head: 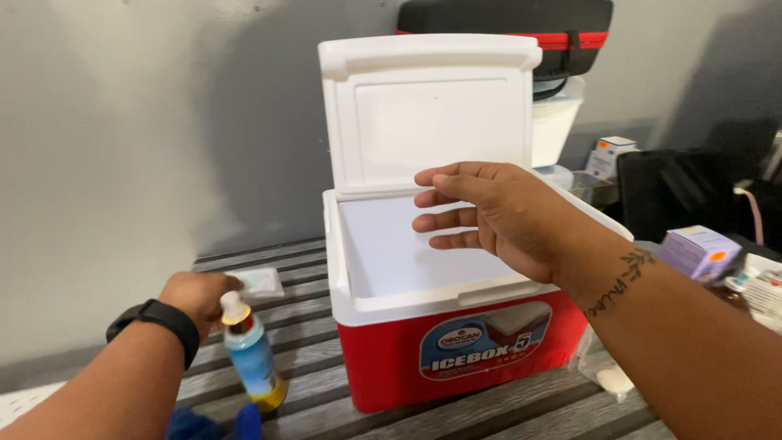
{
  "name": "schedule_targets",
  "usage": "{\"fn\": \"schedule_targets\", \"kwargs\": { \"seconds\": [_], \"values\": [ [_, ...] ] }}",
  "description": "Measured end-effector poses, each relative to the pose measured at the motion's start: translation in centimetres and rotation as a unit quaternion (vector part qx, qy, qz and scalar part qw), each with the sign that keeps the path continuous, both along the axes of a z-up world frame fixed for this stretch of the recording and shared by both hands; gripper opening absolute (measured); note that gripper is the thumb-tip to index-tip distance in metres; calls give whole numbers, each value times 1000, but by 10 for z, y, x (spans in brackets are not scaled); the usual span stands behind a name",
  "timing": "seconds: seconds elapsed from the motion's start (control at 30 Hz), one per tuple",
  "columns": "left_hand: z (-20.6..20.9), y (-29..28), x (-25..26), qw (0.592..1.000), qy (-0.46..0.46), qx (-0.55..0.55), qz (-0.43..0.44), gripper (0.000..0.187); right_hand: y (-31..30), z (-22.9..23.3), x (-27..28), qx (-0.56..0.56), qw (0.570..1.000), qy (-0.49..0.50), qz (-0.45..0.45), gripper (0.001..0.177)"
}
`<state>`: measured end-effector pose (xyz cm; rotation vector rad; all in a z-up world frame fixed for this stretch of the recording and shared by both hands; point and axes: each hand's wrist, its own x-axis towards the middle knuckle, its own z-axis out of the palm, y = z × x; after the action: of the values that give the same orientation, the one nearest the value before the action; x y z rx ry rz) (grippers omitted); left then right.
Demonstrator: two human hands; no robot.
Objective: The person opens a black zippered carrying case, closes it and sets it aside, then opens a red cooler and removes its contents one at a time, including packaged syringes, medicine boxes, gloves and bottles, placing them on the table. The person then sprays the empty cooler and wipes it with a blue cloth.
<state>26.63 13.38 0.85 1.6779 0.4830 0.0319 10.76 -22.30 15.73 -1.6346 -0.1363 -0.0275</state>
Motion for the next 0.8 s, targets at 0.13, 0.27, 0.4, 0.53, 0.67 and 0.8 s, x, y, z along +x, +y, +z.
{"fn": "schedule_targets", "kwargs": {
  "seconds": [0.13,0.27,0.4,0.53,0.67,0.8],
  "values": [
    [-23,-7,36,997,62,25,-38,36,-1,-4,8,-19,998,43,-46,42],
    [-30,-7,55,986,75,146,-43,46,-2,-9,14,-24,995,67,-74,42],
    [-32,-2,59,986,70,148,-23,46,0,-9,16,-29,993,81,-85,42],
    [-29,14,52,992,84,84,-28,45,2,-8,15,-29,993,82,-79,41],
    [-34,30,40,973,98,208,-29,43,-2,-10,12,-32,994,84,-61,39],
    [-45,56,10,947,84,311,-9,50,-11,-11,8,-30,997,63,-20,39]
  ]
}}
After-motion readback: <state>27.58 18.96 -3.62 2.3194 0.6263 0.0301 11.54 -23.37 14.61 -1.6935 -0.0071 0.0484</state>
